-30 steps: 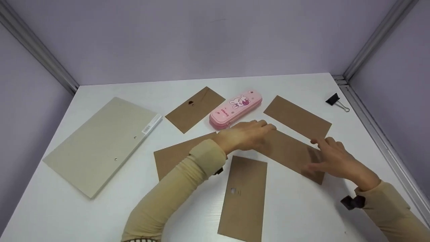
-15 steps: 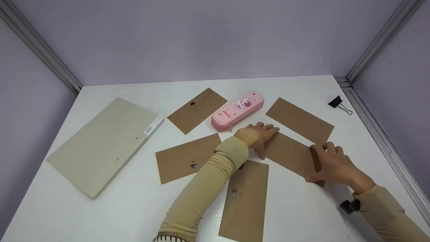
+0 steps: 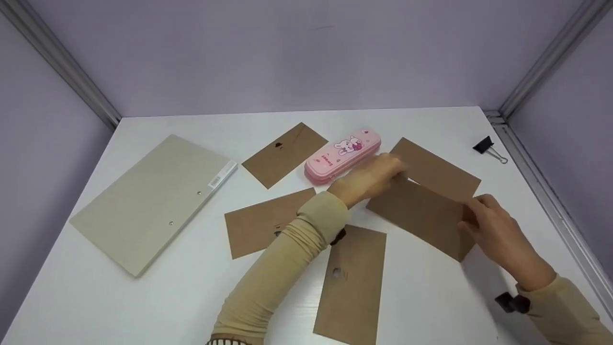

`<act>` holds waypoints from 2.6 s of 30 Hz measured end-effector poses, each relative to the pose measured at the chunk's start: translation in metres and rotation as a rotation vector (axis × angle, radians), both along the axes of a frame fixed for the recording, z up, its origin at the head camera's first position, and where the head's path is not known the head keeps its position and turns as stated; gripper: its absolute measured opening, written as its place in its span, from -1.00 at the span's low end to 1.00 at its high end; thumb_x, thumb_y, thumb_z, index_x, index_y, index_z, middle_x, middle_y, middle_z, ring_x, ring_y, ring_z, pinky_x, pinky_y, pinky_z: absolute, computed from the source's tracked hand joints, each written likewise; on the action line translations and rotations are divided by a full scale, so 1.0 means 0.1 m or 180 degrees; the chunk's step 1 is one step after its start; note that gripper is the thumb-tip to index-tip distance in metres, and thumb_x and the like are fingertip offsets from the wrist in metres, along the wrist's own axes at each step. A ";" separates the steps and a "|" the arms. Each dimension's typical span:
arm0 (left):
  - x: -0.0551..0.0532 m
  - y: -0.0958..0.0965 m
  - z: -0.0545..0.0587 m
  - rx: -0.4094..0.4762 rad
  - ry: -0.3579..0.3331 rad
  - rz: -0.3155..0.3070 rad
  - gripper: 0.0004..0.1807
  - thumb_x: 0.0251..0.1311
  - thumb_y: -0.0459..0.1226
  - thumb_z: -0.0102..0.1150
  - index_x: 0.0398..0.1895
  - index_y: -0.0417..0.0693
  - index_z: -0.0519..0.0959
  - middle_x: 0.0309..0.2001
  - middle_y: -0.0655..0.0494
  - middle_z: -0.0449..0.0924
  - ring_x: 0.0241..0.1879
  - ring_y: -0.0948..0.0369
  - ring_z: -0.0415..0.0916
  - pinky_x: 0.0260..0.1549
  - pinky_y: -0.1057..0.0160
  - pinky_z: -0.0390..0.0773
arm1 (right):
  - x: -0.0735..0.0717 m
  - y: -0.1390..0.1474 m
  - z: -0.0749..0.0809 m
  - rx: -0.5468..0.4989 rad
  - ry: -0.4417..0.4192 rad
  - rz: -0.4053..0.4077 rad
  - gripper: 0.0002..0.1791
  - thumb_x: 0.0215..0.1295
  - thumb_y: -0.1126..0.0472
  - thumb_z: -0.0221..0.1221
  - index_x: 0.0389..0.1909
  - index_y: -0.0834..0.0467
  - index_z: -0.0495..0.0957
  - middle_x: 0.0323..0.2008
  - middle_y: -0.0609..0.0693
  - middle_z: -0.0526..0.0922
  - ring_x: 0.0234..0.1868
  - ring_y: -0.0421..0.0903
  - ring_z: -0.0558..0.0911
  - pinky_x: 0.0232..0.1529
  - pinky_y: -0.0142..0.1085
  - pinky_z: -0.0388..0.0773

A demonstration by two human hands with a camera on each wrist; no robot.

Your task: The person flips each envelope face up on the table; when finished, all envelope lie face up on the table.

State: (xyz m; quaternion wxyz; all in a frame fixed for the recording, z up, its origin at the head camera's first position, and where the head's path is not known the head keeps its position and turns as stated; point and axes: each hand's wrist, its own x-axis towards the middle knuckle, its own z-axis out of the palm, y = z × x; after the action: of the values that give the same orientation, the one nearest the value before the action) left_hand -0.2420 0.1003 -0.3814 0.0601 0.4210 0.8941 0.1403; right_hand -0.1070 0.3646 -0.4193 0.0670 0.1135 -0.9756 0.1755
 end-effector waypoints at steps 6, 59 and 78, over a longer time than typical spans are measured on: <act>0.13 -0.16 0.30 0.0559 0.0223 0.0115 -0.72 0.43 -0.47 0.12 -0.10 0.04 0.77 -0.05 0.22 0.81 -0.03 0.30 0.70 -0.01 0.29 0.66 | 0.11 -0.03 0.26 -0.0036 0.0861 0.0234 -0.68 0.20 0.64 0.30 -0.05 0.33 0.69 -0.02 0.36 0.78 -0.11 0.33 0.80 -0.23 0.16 0.70; -0.52 0.24 -0.29 0.0135 -0.1514 0.1304 -0.38 0.68 -0.17 -0.29 0.70 -0.10 -0.01 0.59 -0.11 0.31 0.57 0.07 0.32 0.57 0.14 0.31 | -1.24 0.27 -0.05 0.0351 -0.1884 -0.0219 0.40 0.28 -0.21 0.41 0.65 0.38 -0.39 0.54 0.68 -0.13 0.47 0.76 0.02 0.39 0.56 0.15; -0.58 0.46 -0.41 0.1550 -0.1792 0.2080 -0.48 0.54 -0.38 -0.08 0.52 -0.24 0.35 0.48 -0.13 0.46 0.49 0.05 0.41 0.49 0.17 0.41 | -1.25 0.58 -0.18 0.0461 -0.1622 -0.0407 0.30 0.17 -0.32 0.44 0.61 0.38 -0.01 0.47 0.56 -0.01 0.42 0.62 0.04 0.30 0.52 0.26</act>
State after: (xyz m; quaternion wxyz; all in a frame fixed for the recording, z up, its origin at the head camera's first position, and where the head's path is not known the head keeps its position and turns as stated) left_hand -0.3004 0.1459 -0.4226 0.1520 0.0663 0.8697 0.4649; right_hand -0.2319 0.4223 -0.4376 -0.1780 0.0084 -0.9762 0.1236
